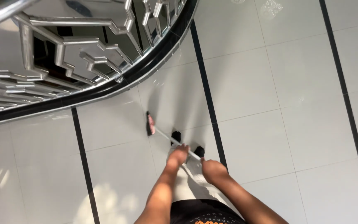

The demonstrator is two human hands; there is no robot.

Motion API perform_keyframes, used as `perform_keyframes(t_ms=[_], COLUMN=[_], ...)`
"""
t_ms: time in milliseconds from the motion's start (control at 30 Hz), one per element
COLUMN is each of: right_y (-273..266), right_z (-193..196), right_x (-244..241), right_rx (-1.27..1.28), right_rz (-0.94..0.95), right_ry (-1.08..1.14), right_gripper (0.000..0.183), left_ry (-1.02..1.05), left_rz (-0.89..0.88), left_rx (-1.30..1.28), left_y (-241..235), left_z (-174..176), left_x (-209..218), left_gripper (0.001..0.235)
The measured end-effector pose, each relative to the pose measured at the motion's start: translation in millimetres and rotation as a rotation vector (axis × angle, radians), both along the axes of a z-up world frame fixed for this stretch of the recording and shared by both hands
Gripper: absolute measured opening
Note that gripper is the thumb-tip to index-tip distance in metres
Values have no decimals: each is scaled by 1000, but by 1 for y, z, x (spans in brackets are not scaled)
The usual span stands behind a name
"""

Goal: Sweeping a tiled floor using a broom.

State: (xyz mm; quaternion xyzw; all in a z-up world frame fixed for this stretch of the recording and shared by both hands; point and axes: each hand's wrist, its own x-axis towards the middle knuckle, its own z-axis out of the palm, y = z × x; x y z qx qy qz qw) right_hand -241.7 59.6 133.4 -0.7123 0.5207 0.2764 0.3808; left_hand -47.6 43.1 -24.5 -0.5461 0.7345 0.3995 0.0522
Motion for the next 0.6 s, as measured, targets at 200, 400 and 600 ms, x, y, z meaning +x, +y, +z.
perform_keyframes(t_ms=[200, 400, 600], right_y=[24, 23, -2], right_z=[60, 139, 188], right_x=[-83, -104, -78], right_rx=[-98, -208, -145], right_rz=[-28, -135, -129], right_ry=[240, 279, 288], right_gripper=[50, 47, 45], left_ry=[344, 381, 309], left_rz=[65, -93, -26], left_rx=[-94, -56, -88], left_y=[9, -15, -29], left_z=[-10, 117, 158], left_x=[-134, -184, -141], left_gripper=[20, 23, 15])
